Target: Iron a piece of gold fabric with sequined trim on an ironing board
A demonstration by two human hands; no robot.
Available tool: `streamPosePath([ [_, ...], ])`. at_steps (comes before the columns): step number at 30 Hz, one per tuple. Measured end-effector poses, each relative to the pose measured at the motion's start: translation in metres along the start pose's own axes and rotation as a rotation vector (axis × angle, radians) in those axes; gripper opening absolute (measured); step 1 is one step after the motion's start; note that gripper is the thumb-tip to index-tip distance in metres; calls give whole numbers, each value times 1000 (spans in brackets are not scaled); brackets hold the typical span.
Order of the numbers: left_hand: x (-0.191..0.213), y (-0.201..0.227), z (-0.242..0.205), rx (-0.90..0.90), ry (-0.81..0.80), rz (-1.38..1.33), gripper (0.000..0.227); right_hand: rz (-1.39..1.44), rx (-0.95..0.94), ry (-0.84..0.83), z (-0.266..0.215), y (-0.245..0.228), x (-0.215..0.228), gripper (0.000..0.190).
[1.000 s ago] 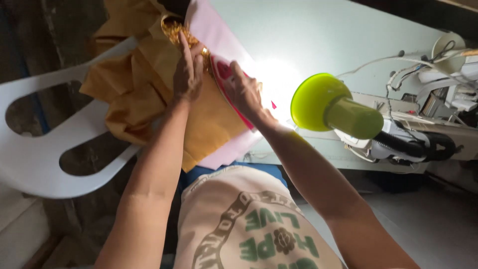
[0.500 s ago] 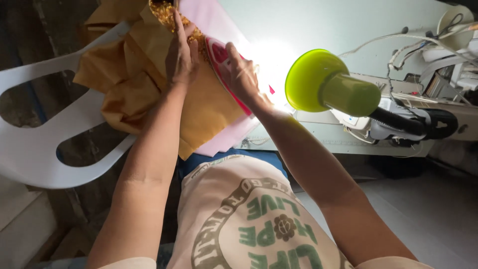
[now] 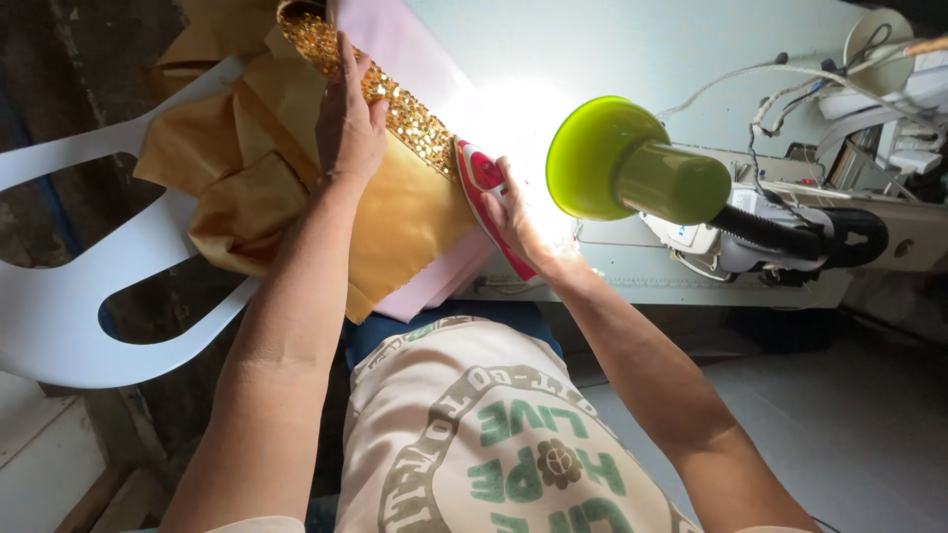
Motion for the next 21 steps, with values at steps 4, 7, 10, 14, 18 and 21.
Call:
streamPosePath([
  [4,1,2,-3,0,-2,1,97,-74,9,-100,22,-24,-12,45],
  [7,1,1,-2,15,-3,-25,92,367,-156,-75,54,-48,-15,27],
  [10,2,-11,7,-81,66,-75,70,399,-98,20,87,-63,-27,30],
  [14,27,51,-3,-206,255,50,48,375,67,211,86,-82,4,27],
  [18,-27,50,-7,-267,-14,-76,44,318,-165,49,56,-48,-9,26],
  [21,-58,44,-4,15,-259,-78,61,-267,-29,172,29,-35,8,59],
])
Point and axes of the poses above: each hand's wrist, its own z-axis towards the middle knuckle, its own x-axis out of the back of the hand, y = z × x, the point moved 4 cm from there along z, towards the middle knuckle, and after that the axes turned 4 degrees about -z, right-handed, at the moved point
